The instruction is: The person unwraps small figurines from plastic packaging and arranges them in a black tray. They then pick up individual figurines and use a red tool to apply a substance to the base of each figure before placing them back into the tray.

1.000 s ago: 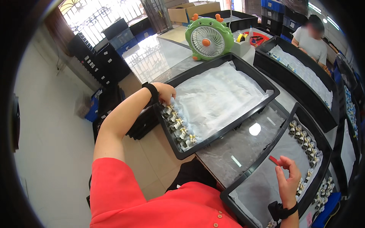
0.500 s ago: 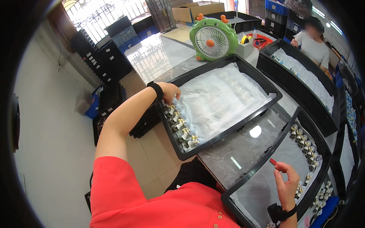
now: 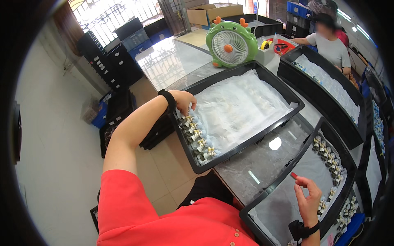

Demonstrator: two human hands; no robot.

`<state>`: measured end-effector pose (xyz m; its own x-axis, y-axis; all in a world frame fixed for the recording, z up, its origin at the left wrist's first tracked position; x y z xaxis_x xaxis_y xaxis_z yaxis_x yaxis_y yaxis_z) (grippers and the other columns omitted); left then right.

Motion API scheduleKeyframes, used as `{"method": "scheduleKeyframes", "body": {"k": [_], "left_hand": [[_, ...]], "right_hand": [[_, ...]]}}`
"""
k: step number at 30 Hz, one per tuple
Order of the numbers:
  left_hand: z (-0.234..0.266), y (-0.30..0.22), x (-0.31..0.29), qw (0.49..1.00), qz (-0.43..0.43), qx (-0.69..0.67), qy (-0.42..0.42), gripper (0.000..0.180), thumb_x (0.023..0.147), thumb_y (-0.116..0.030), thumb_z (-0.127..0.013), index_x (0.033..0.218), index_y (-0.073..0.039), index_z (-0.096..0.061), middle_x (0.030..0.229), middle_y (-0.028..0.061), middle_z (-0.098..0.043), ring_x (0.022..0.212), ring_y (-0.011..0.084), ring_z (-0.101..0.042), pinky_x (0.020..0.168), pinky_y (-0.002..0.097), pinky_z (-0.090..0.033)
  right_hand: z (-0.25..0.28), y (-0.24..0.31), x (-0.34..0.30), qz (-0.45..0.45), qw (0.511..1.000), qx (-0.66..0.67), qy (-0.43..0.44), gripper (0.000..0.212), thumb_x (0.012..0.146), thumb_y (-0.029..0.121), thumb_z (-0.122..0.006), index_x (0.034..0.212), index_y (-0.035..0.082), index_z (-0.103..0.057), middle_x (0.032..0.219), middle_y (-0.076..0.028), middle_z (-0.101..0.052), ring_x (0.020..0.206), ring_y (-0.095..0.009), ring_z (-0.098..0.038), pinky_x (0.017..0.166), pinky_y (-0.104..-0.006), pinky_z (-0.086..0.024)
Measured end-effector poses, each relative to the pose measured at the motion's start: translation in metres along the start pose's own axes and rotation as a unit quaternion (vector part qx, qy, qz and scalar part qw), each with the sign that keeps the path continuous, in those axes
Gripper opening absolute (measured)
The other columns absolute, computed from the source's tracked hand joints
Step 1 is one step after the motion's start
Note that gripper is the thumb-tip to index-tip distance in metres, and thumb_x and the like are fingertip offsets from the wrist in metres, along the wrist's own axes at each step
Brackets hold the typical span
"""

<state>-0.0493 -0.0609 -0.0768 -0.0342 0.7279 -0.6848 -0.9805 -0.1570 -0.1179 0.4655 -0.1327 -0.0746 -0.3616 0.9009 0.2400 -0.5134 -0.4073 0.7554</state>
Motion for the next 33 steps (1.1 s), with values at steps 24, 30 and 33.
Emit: {"method": "scheduleKeyframes", "body": {"k": [24, 30, 33], "left_hand": [[-0.004, 0.062, 0.041, 0.983, -0.015, 0.098, -0.157, 0.013, 0.057, -0.014, -0.072, 0.065, -0.004, -0.071, 0.060, 0.0124, -0.066, 0.056, 0.0220, -0.066, 0.059, 0.0321, -0.054], [0.006, 0.061, 0.048, 0.982, 0.056, 0.111, -0.139, 0.010, 0.051, -0.005, -0.074, 0.061, -0.005, -0.071, 0.062, 0.0125, -0.067, 0.059, 0.0221, -0.068, 0.059, 0.0331, -0.055], [0.003, 0.051, 0.035, 0.980, 0.083, 0.142, -0.112, 0.012, 0.055, -0.005, -0.076, 0.066, -0.004, -0.072, 0.064, 0.0137, -0.068, 0.058, 0.0221, -0.068, 0.057, 0.0327, -0.054]], "right_hand": [[0.056, -0.001, 0.008, 0.026, 0.994, -0.092, -0.045, 0.019, 0.082, 0.009, -0.065, 0.098, 0.000, -0.065, 0.088, -0.012, -0.067, 0.080, -0.022, -0.064, 0.072, -0.0311, -0.049], [0.117, -0.040, -0.007, -0.140, 0.971, -0.193, 0.021, 0.026, 0.078, 0.014, -0.064, 0.099, -0.002, -0.064, 0.089, -0.017, -0.067, 0.081, -0.026, -0.065, 0.072, -0.0335, -0.051], [0.111, -0.074, -0.018, -0.153, 0.937, -0.284, 0.134, 0.039, 0.071, 0.017, -0.070, 0.105, 0.000, -0.060, 0.097, -0.018, -0.063, 0.092, -0.032, -0.061, 0.080, -0.0382, -0.049]]}}
Point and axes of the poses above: each hand's wrist, its own x-axis towards the middle knuckle, its own z-axis out of the back of the hand, y = z × x, the point moved 3 cm from there along x, towards the middle knuckle
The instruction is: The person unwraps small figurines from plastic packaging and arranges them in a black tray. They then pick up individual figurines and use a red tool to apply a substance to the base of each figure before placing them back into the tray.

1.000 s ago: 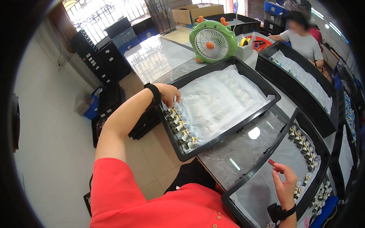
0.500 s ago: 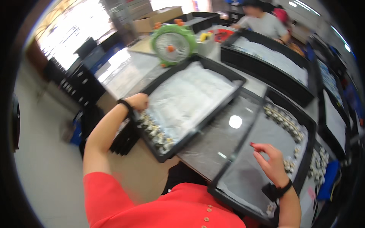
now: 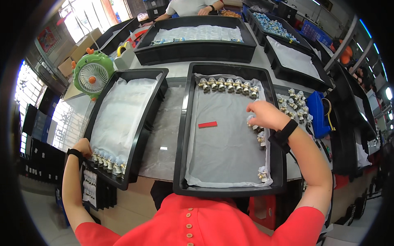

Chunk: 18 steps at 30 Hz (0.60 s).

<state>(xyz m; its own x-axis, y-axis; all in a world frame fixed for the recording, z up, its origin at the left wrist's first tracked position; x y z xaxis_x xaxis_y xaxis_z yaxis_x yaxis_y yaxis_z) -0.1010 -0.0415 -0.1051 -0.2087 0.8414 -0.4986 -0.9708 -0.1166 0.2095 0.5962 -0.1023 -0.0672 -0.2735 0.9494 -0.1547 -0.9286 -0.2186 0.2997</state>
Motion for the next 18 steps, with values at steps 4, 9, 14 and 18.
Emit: {"method": "scheduleKeyframes", "body": {"k": [4, 9, 14, 18], "left_hand": [[0.032, -0.015, -0.008, 0.991, -0.103, 0.075, -0.046, 0.015, 0.064, -0.016, -0.062, 0.066, -0.003, -0.068, 0.071, 0.0191, -0.065, 0.069, 0.0369, -0.064, 0.066, 0.0434, -0.052], [0.121, -0.115, -0.101, 0.882, -0.303, -0.274, -0.235, 0.027, 0.085, -0.014, -0.062, 0.106, 0.001, -0.063, 0.093, 0.0095, -0.066, 0.085, 0.0118, -0.062, 0.078, 0.0272, -0.050], [0.125, -0.210, -0.166, 0.655, -0.502, -0.548, -0.137, 0.027, 0.087, -0.009, -0.063, 0.112, 0.002, -0.061, 0.103, 0.0080, -0.065, 0.088, 0.0112, -0.063, 0.081, 0.0253, -0.051], [0.087, -0.291, -0.171, 0.599, -0.491, -0.630, 0.058, 0.041, 0.086, -0.015, -0.065, 0.123, -0.002, -0.053, 0.114, 0.0079, -0.058, 0.098, 0.0089, -0.056, 0.083, 0.0238, -0.046]], "right_hand": [[-0.034, -0.013, 0.002, 0.033, 0.992, -0.095, 0.071, 0.058, 0.059, 0.020, -0.077, 0.111, 0.003, -0.055, 0.104, -0.019, -0.056, 0.101, -0.036, -0.055, 0.087, -0.0403, -0.045], [-0.052, -0.027, 0.008, 0.017, 0.992, -0.097, 0.077, 0.045, 0.058, 0.007, -0.071, 0.100, 0.002, -0.054, 0.095, -0.020, -0.055, 0.095, -0.038, -0.055, 0.083, -0.0416, -0.046], [-0.039, 0.007, 0.019, 0.025, 0.990, -0.084, 0.109, 0.039, 0.060, 0.003, -0.064, 0.097, -0.001, -0.054, 0.092, -0.021, -0.058, 0.087, -0.040, -0.056, 0.078, -0.0428, -0.047], [-0.021, 0.062, 0.016, 0.042, 0.991, 0.123, 0.011, 0.038, 0.066, 0.004, -0.067, 0.102, 0.000, -0.056, 0.092, -0.014, -0.060, 0.075, -0.025, -0.060, 0.071, -0.0327, -0.049]]}}
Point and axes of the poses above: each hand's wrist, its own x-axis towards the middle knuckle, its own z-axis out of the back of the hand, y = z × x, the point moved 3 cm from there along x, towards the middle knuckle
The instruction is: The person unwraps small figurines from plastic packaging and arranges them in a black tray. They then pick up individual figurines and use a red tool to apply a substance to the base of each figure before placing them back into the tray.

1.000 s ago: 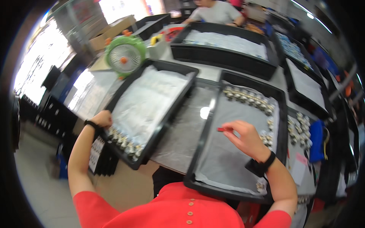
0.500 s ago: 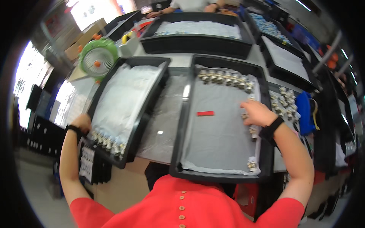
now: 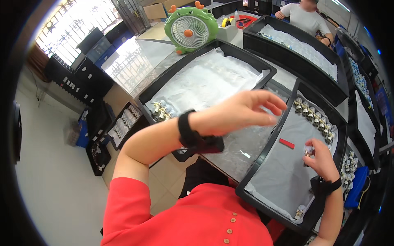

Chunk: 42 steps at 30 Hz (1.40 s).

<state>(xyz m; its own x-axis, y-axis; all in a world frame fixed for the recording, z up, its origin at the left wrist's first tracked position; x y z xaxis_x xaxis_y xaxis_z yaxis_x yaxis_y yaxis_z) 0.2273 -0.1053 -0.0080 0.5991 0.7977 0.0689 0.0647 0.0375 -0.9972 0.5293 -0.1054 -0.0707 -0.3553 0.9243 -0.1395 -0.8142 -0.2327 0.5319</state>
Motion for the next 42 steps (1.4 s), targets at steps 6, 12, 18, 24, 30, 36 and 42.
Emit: {"method": "scheduleKeyframes", "body": {"k": [6, 12, 18, 24, 30, 36, 42], "left_hand": [[-0.068, 0.048, 0.024, 0.985, 0.102, -0.142, 0.012, 0.070, 0.087, -0.015, -0.065, 0.144, -0.002, -0.026, 0.136, 0.0163, -0.040, 0.118, 0.0209, -0.046, 0.100, 0.0327, -0.039], [-0.086, 0.051, 0.036, 0.984, 0.064, -0.165, 0.024, 0.063, 0.089, -0.012, -0.063, 0.142, -0.004, -0.031, 0.135, 0.0109, -0.042, 0.116, 0.0182, -0.048, 0.094, 0.0319, -0.044], [-0.080, 0.065, 0.040, 0.982, 0.092, -0.165, -0.004, 0.056, 0.091, -0.016, -0.061, 0.140, -0.006, -0.035, 0.124, 0.0077, -0.052, 0.112, 0.0138, -0.052, 0.088, 0.0290, -0.046], [-0.069, 0.074, 0.037, 0.970, 0.077, -0.230, 0.013, 0.054, 0.094, -0.017, -0.058, 0.141, -0.007, -0.034, 0.123, 0.0050, -0.054, 0.108, 0.0120, -0.054, 0.086, 0.0283, -0.046], [-0.077, 0.064, 0.035, 0.987, 0.018, -0.158, 0.009, 0.059, 0.091, -0.017, -0.061, 0.141, -0.005, -0.033, 0.124, 0.0066, -0.053, 0.111, 0.0157, -0.054, 0.090, 0.0309, -0.046], [-0.074, 0.071, 0.037, 0.986, 0.025, -0.167, 0.006, 0.058, 0.091, -0.016, -0.061, 0.141, -0.004, -0.033, 0.125, 0.0061, -0.051, 0.110, 0.0158, -0.054, 0.090, 0.0308, -0.047], [-0.072, 0.075, 0.038, 0.975, 0.021, -0.219, 0.024, 0.057, 0.094, -0.017, -0.057, 0.143, -0.006, -0.031, 0.126, 0.0051, -0.049, 0.106, 0.0123, -0.054, 0.086, 0.0300, -0.049]], "right_hand": [[-0.006, 0.071, -0.012, 0.143, 0.959, 0.127, -0.210, 0.050, 0.069, 0.002, -0.074, 0.114, 0.004, -0.054, 0.104, -0.009, -0.058, 0.078, -0.015, -0.060, 0.072, -0.0270, -0.049], [-0.009, 0.057, -0.012, 0.207, 0.927, 0.176, -0.260, 0.047, 0.070, 0.003, -0.076, 0.112, 0.006, -0.055, 0.108, -0.008, -0.058, 0.079, -0.016, -0.060, 0.071, -0.0277, -0.050], [-0.019, 0.049, -0.009, 0.184, 0.922, 0.272, -0.207, 0.055, 0.070, 0.007, -0.079, 0.119, 0.005, -0.053, 0.112, -0.009, -0.056, 0.087, -0.016, -0.061, 0.073, -0.0268, -0.051], [-0.013, 0.064, -0.013, 0.214, 0.948, 0.150, -0.184, 0.078, 0.065, 0.013, -0.083, 0.133, 0.007, -0.044, 0.126, -0.012, -0.050, 0.107, -0.024, -0.054, 0.090, -0.0340, -0.047], [-0.020, 0.058, -0.012, 0.231, 0.938, 0.122, -0.226, 0.078, 0.064, 0.017, -0.084, 0.130, 0.006, -0.045, 0.127, -0.013, -0.050, 0.113, -0.029, -0.051, 0.096, -0.0369, -0.042], [-0.023, 0.058, -0.011, 0.228, 0.936, 0.124, -0.239, 0.080, 0.063, 0.018, -0.086, 0.129, 0.006, -0.044, 0.127, -0.013, -0.049, 0.117, -0.030, -0.047, 0.098, -0.0383, -0.040], [-0.021, 0.058, -0.009, 0.228, 0.936, 0.117, -0.243, 0.079, 0.062, 0.019, -0.086, 0.128, 0.007, -0.044, 0.126, -0.013, -0.048, 0.118, -0.031, -0.046, 0.099, -0.0390, -0.039]]}}
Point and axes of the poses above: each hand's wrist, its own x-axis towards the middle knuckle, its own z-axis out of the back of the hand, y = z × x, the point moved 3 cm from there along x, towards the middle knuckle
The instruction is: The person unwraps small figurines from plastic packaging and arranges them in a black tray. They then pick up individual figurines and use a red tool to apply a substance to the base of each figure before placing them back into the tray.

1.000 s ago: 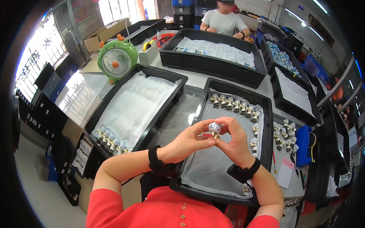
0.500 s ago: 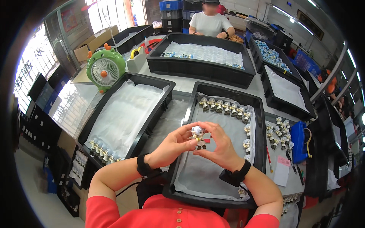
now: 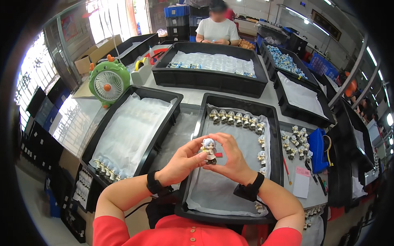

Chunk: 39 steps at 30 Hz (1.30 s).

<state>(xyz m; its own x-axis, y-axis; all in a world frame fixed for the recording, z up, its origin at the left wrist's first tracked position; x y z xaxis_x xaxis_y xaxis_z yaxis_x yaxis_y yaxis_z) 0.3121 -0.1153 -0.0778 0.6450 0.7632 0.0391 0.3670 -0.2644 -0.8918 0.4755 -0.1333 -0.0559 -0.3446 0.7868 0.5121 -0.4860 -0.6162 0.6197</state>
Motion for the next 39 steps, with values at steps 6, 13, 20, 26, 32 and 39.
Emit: {"method": "scheduleKeyframes", "body": {"k": [6, 13, 20, 26, 32, 39], "left_hand": [[0.003, 0.005, 0.004, 0.994, 0.016, -0.101, 0.029, 0.057, 0.095, -0.018, -0.056, 0.144, -0.006, -0.029, 0.124, 0.0055, -0.051, 0.108, 0.0135, -0.054, 0.088, 0.0310, -0.049], [0.011, 0.009, 0.006, 0.994, 0.030, -0.107, 0.019, 0.051, 0.095, -0.016, -0.055, 0.140, -0.007, -0.032, 0.120, 0.0089, -0.055, 0.105, 0.0172, -0.058, 0.088, 0.0331, -0.050], [0.009, 0.008, 0.005, 0.991, 0.036, -0.128, 0.007, 0.051, 0.095, -0.017, -0.056, 0.139, -0.007, -0.034, 0.117, 0.0100, -0.058, 0.103, 0.0173, -0.059, 0.086, 0.0319, -0.051], [0.010, 0.006, 0.004, 0.992, 0.043, -0.122, 0.002, 0.051, 0.095, -0.017, -0.056, 0.139, -0.007, -0.035, 0.117, 0.0105, -0.058, 0.103, 0.0180, -0.059, 0.085, 0.0321, -0.052], [0.008, 0.007, 0.004, 0.993, 0.043, -0.108, -0.014, 0.049, 0.094, -0.017, -0.057, 0.137, -0.006, -0.038, 0.116, 0.0096, -0.058, 0.104, 0.0166, -0.059, 0.085, 0.0314, -0.052], [-0.006, 0.001, -0.005, 0.998, 0.014, 0.064, -0.021, 0.053, 0.092, -0.019, -0.062, 0.136, 0.001, -0.040, 0.123, 0.0059, -0.054, 0.103, 0.0106, -0.056, 0.088, 0.0286, -0.048]], "right_hand": [[0.000, -0.001, 0.003, -0.012, 1.000, 0.002, 0.001, 0.077, 0.063, 0.021, -0.086, 0.127, 0.007, -0.045, 0.123, -0.013, -0.048, 0.117, -0.030, -0.047, 0.099, -0.0387, -0.039], [-0.001, -0.006, 0.001, -0.014, 1.000, 0.008, -0.002, 0.077, 0.062, 0.019, -0.086, 0.127, 0.009, -0.045, 0.121, -0.009, -0.050, 0.111, -0.023, -0.050, 0.089, -0.0341, -0.042], [-0.001, -0.005, -0.001, -0.044, 0.998, 0.025, 0.022, 0.078, 0.062, 0.016, -0.085, 0.129, 0.007, -0.044, 0.124, -0.011, -0.049, 0.113, -0.026, -0.050, 0.092, -0.0352, -0.042], [-0.002, -0.007, 0.000, -0.044, 0.999, 0.028, 0.015, 0.079, 0.061, 0.014, -0.085, 0.129, 0.007, -0.044, 0.124, -0.009, -0.049, 0.111, -0.022, -0.050, 0.089, -0.0332, -0.043], [-0.003, -0.003, -0.003, -0.032, 0.999, 0.027, -0.010, 0.073, 0.063, 0.011, -0.082, 0.125, 0.006, -0.045, 0.122, -0.010, -0.048, 0.109, -0.024, -0.051, 0.088, -0.0342, -0.044], [-0.011, 0.015, -0.007, 0.078, 0.986, -0.145, -0.002, 0.070, 0.060, 0.007, -0.080, 0.123, 0.007, -0.047, 0.118, -0.011, -0.048, 0.104, -0.030, -0.051, 0.086, -0.0398, -0.043]]}}
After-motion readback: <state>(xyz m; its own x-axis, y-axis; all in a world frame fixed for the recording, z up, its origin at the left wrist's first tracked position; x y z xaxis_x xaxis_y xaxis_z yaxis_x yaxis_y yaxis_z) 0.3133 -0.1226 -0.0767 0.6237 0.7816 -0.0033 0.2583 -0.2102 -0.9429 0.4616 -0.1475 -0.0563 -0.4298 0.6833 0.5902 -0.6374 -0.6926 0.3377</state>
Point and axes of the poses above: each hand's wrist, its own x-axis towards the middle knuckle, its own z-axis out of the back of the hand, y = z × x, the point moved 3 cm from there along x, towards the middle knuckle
